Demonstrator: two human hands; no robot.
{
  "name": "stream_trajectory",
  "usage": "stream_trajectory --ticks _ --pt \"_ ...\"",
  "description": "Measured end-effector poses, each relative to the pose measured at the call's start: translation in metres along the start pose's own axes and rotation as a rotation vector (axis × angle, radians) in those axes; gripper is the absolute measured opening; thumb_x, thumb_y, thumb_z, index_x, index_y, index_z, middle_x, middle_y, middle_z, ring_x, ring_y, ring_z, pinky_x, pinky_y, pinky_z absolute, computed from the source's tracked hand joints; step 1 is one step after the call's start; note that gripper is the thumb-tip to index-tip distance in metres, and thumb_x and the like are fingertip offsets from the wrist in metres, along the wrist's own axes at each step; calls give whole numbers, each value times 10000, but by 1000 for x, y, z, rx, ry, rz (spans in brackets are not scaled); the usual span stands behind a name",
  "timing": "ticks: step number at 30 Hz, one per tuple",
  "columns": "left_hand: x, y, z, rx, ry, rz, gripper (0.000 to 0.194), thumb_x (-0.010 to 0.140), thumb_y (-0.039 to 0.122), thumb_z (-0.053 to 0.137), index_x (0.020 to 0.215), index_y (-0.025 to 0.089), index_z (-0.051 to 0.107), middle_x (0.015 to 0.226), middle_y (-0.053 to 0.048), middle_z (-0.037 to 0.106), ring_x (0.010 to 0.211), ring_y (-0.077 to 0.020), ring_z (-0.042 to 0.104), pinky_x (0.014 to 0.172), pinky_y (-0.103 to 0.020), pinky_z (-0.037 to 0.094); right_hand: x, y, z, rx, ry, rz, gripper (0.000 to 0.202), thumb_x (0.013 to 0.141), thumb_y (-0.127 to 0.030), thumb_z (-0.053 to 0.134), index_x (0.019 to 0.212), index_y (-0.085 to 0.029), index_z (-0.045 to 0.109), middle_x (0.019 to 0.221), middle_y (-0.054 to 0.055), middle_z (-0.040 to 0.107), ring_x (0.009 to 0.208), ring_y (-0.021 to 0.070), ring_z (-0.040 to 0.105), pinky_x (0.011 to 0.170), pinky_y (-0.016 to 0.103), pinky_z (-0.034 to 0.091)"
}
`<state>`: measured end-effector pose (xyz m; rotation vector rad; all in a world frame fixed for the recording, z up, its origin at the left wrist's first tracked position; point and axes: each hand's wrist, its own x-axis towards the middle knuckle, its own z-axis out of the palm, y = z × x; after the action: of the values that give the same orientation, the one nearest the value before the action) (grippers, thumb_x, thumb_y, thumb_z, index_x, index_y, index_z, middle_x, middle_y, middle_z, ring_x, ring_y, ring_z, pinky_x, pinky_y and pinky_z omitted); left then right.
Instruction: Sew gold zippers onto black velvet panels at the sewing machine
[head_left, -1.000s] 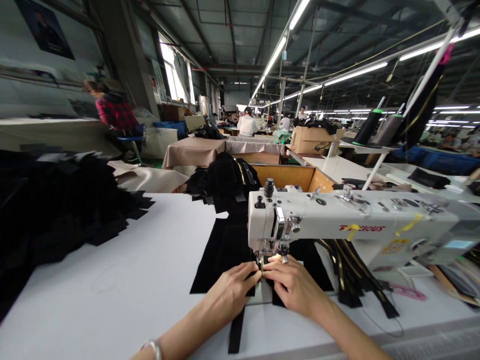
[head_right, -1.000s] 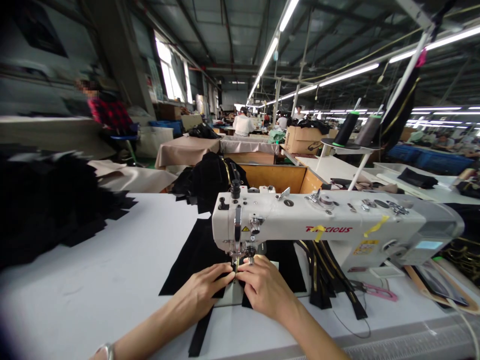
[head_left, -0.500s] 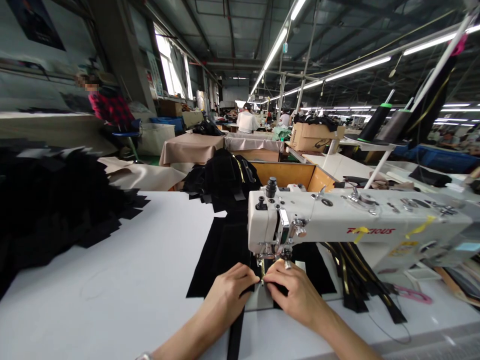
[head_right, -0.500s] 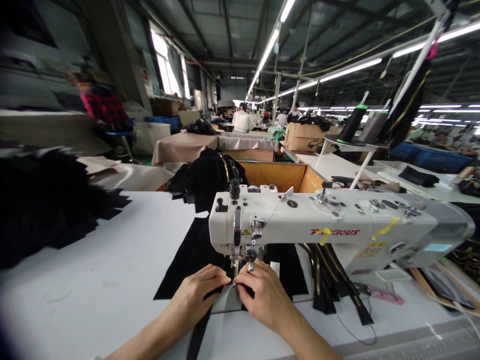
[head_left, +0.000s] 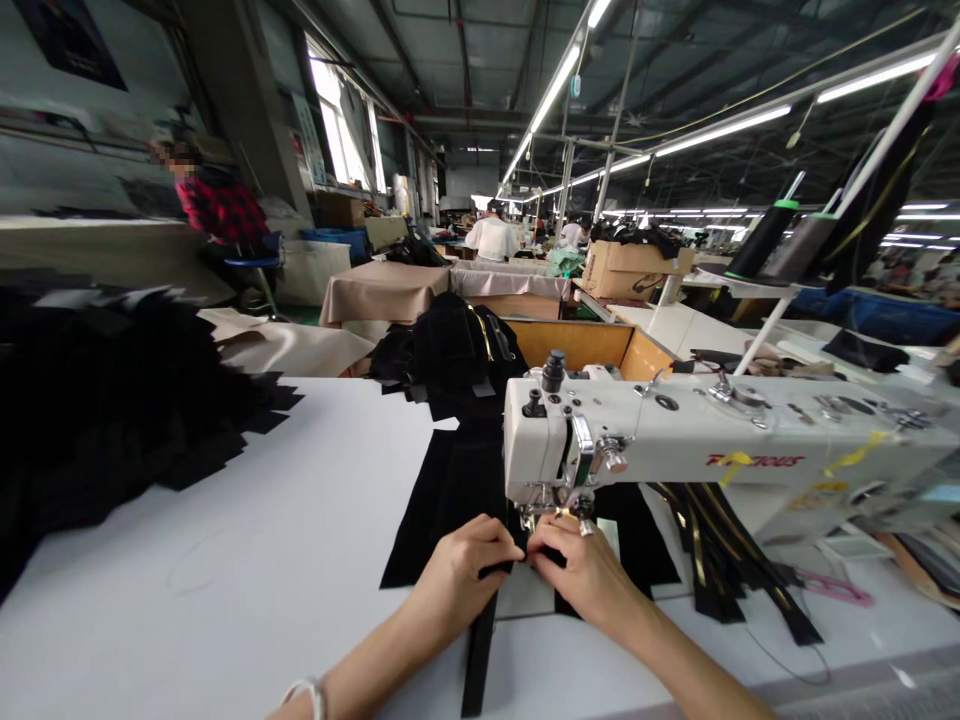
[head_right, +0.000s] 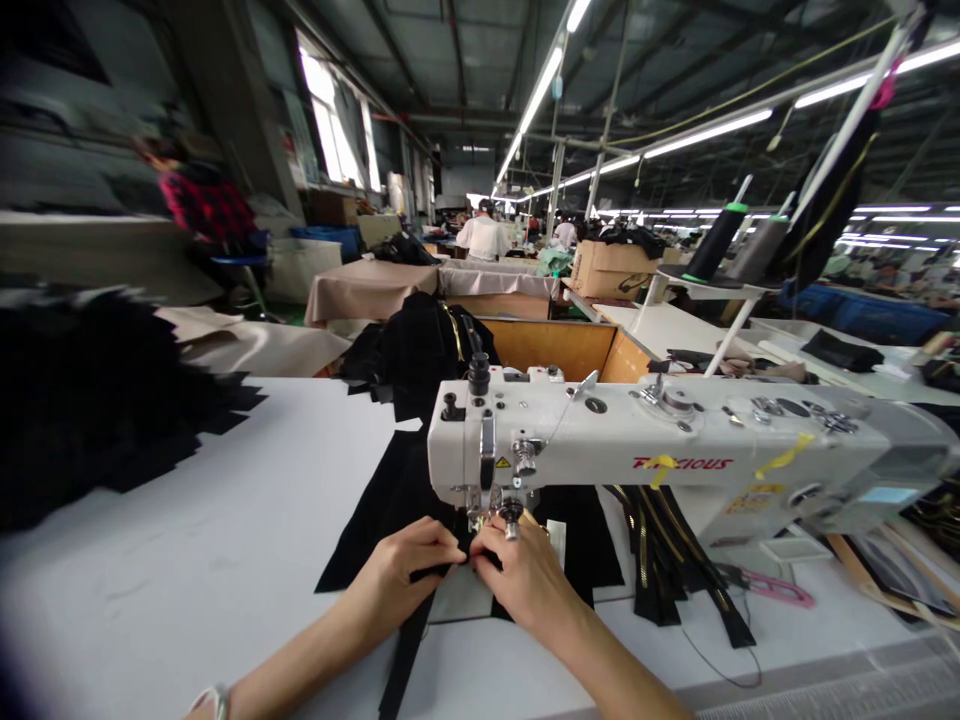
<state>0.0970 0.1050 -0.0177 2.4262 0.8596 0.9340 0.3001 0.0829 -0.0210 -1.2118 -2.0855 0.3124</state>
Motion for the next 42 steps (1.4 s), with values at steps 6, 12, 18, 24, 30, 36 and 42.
stream_trajectory --ticks 6,12,18,24,30,36,42 --pt "-2 1 -1 211 -105 228 312 858 -37 411 929 159 643 869 -42 613 820 -185 583 690 -263 515 -3 6 -3 114 39 -23 162 839 -81 658 811 -237 686 834 -14 684 822 156 653 776 261 507" --pt "-7 7 3 459 -181 409 294 1005 53 290 1038 111 576 928 -99 579 890 -243 566 725 -340 539 -9 11 -18 209 156 -8 180 888 -104 550 869 -222 684 869 17 699 819 163 655 786 274 521" --pt "-4 21 -8 475 -264 330 301 1026 85 262 1082 87 558 973 -109 589 878 -234 567 760 -345 555 -7 7 -21 219 185 -7 175 874 -102 546 850 -221 673 861 18 692 815 167 641 769 274 515" --pt "-5 22 -9 407 -201 326 239 1035 114 328 1104 135 556 965 -90 592 906 -216 592 805 -314 553 -9 8 -18 205 142 -46 197 864 -81 536 845 -220 674 837 17 682 813 174 619 776 292 504" --pt "-6 26 -10 507 -302 294 243 1012 53 321 1120 117 529 1017 -98 593 888 -222 581 772 -331 553 -11 8 -16 175 120 -52 188 874 -86 539 850 -224 665 809 14 661 793 174 596 749 297 486" --pt "-12 11 -2 405 -146 307 255 1040 120 315 1110 168 556 979 -79 591 885 -200 607 790 -305 551 -11 9 -17 164 122 -54 199 864 -67 533 847 -228 650 822 13 662 812 177 598 770 300 483" --pt "-9 12 -5 386 -166 324 259 1041 120 313 1096 169 561 975 -74 596 892 -201 613 807 -309 547 -12 8 -17 148 120 -50 191 863 -66 535 844 -224 640 823 15 651 809 178 594 768 303 487"
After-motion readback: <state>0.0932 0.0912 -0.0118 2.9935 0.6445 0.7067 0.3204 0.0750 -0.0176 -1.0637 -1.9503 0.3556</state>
